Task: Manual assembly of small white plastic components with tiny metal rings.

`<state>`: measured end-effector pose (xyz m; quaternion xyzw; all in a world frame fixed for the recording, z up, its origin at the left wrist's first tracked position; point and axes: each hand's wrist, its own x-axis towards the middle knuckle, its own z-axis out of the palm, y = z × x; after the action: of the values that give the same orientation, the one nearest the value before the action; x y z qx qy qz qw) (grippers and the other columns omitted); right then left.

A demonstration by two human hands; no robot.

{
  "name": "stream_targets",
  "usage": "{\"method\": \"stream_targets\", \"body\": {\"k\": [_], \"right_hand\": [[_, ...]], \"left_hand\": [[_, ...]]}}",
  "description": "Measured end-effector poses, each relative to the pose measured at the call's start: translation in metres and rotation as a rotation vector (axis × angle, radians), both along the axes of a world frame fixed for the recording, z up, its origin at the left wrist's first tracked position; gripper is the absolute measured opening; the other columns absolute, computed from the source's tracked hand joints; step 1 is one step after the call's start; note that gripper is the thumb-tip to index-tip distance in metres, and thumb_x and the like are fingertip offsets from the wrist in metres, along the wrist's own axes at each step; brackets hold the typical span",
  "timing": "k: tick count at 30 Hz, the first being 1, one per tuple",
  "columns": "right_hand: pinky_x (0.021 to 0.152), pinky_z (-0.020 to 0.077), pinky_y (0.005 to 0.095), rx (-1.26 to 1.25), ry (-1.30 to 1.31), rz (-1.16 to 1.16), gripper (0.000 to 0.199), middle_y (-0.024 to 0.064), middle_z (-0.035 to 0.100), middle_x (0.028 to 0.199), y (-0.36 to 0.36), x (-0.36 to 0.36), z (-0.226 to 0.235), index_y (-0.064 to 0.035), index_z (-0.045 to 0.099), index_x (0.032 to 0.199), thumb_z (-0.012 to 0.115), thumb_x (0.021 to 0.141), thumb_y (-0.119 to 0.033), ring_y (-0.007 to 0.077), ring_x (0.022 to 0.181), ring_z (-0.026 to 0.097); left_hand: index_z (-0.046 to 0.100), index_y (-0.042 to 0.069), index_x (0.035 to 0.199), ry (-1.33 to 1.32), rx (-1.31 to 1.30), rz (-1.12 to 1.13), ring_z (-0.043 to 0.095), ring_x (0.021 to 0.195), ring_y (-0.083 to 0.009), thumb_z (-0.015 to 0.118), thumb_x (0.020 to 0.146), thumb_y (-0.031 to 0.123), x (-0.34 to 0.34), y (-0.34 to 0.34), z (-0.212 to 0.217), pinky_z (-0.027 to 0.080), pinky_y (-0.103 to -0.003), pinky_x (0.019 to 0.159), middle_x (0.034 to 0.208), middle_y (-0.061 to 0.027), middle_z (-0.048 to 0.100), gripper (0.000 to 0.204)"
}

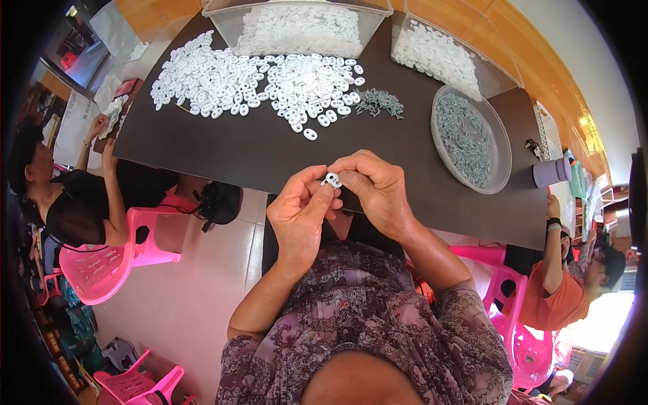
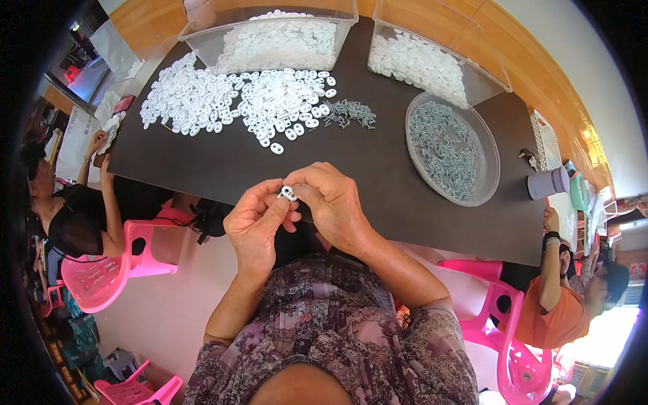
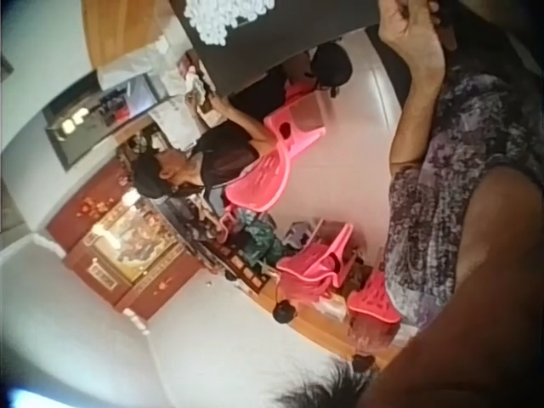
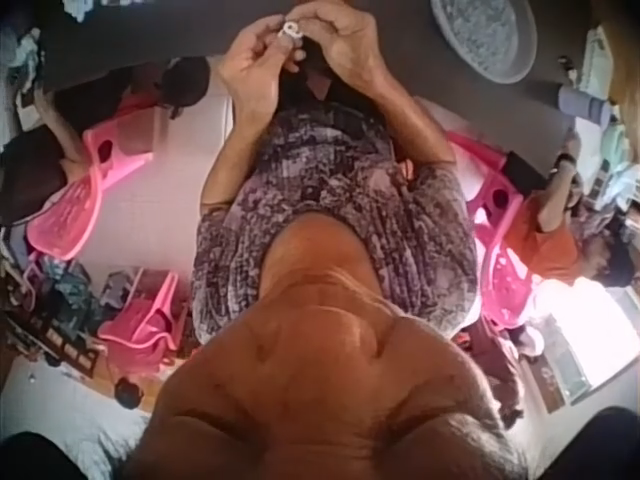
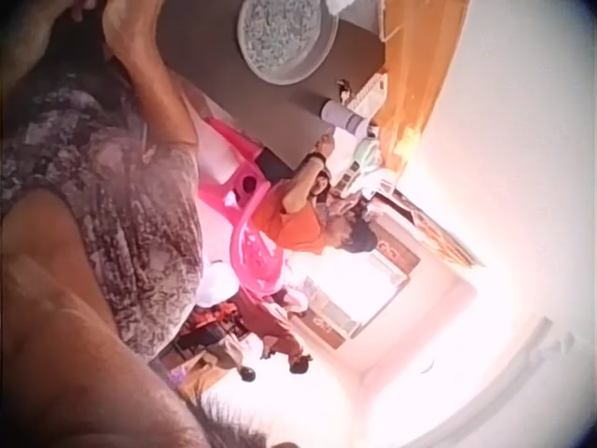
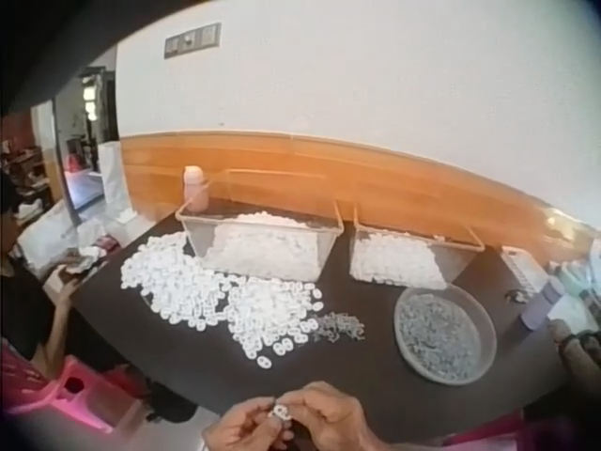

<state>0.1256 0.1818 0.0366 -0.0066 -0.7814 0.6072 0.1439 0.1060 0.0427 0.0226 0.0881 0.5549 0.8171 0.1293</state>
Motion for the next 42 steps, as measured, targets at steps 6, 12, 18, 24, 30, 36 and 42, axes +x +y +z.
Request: {"method": "stream_targets", "body": {"k": [6,12,18,24,30,36,42], "right_hand": [[0.069,0.0462,0.0234,-0.086,-0.075,-0.048,0.009,0.0035,0.060,0.083,-0.001,0.003,0.003,0.0020,0.064,0.091,0.059,0.083,0.004,0.0091,0.077,0.056],[0.066,0.0453,0.0316,0.090,0.049,-0.043,0.008,0.0075,0.059,0.077,0.001,0.001,0.005,-0.0005,0.063,0.085,0.059,0.079,0.001,0.0207,0.075,0.056],[0.066,0.0453,0.0325,0.118,0.067,-0.065,0.009,0.0080,0.060,0.077,-0.001,0.002,0.002,-0.0005,0.063,0.087,0.059,0.079,0.001,0.0220,0.075,0.055],[0.067,0.0459,0.0338,0.227,0.128,-0.051,0.018,0.0085,0.061,0.082,-0.004,0.006,0.005,-0.0013,0.064,0.094,0.061,0.076,0.001,0.0242,0.077,0.056],[0.066,0.0462,0.0344,0.389,0.291,-0.070,0.032,0.0114,0.061,0.090,-0.004,0.008,-0.001,-0.0011,0.064,0.101,0.068,0.070,0.000,0.0264,0.079,0.055],[0.065,0.0469,0.0343,0.473,0.335,-0.115,0.036,0.0123,0.061,0.090,-0.004,0.014,-0.002,0.0013,0.063,0.102,0.070,0.066,0.000,0.0272,0.078,0.055],[0.064,0.0473,0.0339,0.484,0.390,-0.186,0.034,0.0119,0.062,0.090,-0.002,0.018,0.001,0.0008,0.063,0.098,0.070,0.065,0.000,0.0266,0.076,0.055]], "left_hand": [[0.057,-0.005,0.113,-0.025,0.039,-0.031,0.060,0.067,-0.0107,0.056,0.089,0.000,-0.003,0.000,0.001,0.049,-0.021,0.057,0.084,-0.0095,0.065,0.025],[0.057,-0.006,0.113,-0.043,0.051,-0.056,0.062,0.066,-0.0121,0.058,0.090,0.002,-0.006,0.001,-0.001,0.050,-0.022,0.057,0.084,-0.0115,0.065,0.025],[0.058,-0.007,0.111,-0.092,0.087,-0.042,0.063,0.067,-0.0136,0.058,0.090,0.004,-0.005,0.003,-0.001,0.051,-0.022,0.057,0.084,-0.0122,0.065,0.024],[0.060,-0.008,0.103,-0.079,0.105,0.019,0.062,0.064,-0.0130,0.057,0.090,0.004,-0.006,0.004,0.000,0.051,-0.023,0.056,0.082,-0.0114,0.066,0.018],[0.060,-0.007,0.103,-0.143,0.143,0.044,0.060,0.065,-0.0087,0.057,0.090,0.004,-0.005,0.010,0.010,0.049,-0.020,0.059,0.082,-0.0090,0.066,0.017],[0.060,-0.007,0.102,-0.165,0.156,0.034,0.061,0.066,-0.0090,0.058,0.090,0.003,0.000,0.013,0.012,0.049,-0.020,0.061,0.082,-0.0092,0.066,0.016],[0.061,-0.006,0.101,-0.154,0.188,0.037,0.061,0.066,-0.0093,0.059,0.089,0.002,0.004,0.013,0.013,0.048,-0.021,0.061,0.082,-0.0087,0.066,0.014]]}}
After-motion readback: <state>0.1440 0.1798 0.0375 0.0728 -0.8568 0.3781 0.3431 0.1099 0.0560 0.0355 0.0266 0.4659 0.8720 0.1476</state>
